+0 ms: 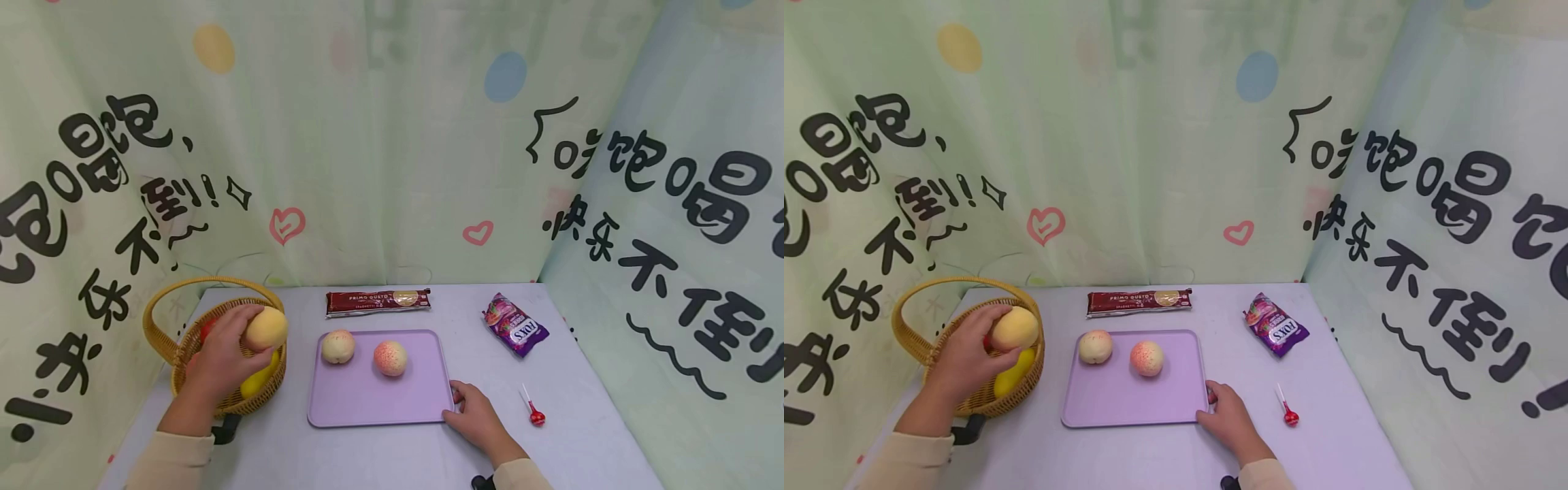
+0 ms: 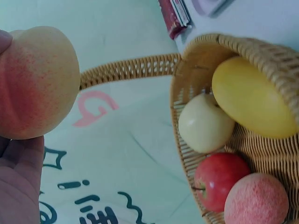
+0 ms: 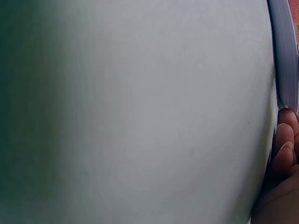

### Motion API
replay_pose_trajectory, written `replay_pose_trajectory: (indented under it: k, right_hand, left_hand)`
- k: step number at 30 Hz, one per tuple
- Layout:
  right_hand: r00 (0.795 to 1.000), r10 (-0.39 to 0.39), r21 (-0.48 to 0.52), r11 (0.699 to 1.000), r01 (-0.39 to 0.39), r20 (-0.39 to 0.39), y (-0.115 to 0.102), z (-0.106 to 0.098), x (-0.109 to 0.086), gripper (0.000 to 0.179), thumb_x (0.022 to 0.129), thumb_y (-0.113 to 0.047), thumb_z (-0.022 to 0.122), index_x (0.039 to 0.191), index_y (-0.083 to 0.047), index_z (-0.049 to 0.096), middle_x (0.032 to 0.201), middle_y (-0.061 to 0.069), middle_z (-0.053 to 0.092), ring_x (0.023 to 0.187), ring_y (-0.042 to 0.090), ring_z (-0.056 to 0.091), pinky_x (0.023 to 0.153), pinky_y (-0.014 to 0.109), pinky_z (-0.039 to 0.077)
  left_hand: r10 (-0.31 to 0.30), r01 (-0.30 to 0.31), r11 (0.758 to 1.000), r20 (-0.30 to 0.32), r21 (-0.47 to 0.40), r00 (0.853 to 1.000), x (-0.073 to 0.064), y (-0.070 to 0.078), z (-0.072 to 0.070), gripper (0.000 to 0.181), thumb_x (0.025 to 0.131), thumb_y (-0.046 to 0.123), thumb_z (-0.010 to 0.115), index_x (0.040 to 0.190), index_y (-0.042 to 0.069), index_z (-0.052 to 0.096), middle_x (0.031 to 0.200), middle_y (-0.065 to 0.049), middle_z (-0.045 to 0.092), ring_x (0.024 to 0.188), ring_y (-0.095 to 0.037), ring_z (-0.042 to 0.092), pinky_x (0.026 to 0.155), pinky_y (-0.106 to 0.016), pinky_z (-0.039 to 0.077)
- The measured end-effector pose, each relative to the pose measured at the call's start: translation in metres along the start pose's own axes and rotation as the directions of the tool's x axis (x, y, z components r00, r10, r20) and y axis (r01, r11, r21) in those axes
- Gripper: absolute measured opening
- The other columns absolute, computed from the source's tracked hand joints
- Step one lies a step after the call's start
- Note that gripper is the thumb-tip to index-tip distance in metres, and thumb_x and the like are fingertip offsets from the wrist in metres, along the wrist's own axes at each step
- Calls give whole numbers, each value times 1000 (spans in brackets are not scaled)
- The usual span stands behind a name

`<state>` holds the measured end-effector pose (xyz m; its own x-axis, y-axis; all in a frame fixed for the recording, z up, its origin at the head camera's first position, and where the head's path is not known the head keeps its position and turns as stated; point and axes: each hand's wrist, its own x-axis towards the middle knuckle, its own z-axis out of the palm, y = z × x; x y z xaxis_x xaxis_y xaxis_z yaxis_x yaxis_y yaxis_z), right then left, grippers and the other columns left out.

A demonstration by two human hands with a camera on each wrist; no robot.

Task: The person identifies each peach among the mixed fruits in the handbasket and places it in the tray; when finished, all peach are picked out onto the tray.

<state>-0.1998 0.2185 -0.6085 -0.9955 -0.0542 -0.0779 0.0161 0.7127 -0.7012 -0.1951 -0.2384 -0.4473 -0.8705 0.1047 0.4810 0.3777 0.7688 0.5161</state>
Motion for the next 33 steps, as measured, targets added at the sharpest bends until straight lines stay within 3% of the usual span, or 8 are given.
replay_pose_trajectory:
  k: [7,14,22,33]
  right_hand:
    - [1000,7,-9,1000,-7,11,0,0,0,63,79,-17,83,135,4,60,95,0,60,82,14,50,69,27,43]
    - [1000,4,2,1000,-4,1,-3,-2,-2,63,78,-17,82,134,3,61,95,0,60,81,13,50,69,27,43]
    - [1000,-2,7,1000,2,1,-4,-2,-3,63,78,-16,83,134,4,61,95,1,61,82,13,50,69,26,43]
    - [1000,20,-12,1000,-20,13,-5,-3,-2,64,79,-17,83,136,3,60,96,1,60,82,14,50,69,27,44]
  left_hand:
    - [-14,15,999,23,-51,1000,1,8,12,68,75,6,88,135,7,57,137,-12,56,116,-32,54,92,-59,55]
    - [-44,51,993,70,-104,997,-1,11,31,73,75,9,90,138,11,55,137,-7,57,113,-24,56,91,-50,60]
    - [-25,40,992,116,-122,993,-12,11,63,70,72,11,92,133,9,59,134,-8,61,119,-27,60,101,-53,55]
    - [-80,121,971,196,-208,977,-31,16,95,69,71,10,93,132,13,61,135,-3,61,121,-24,59,106,-50,52]
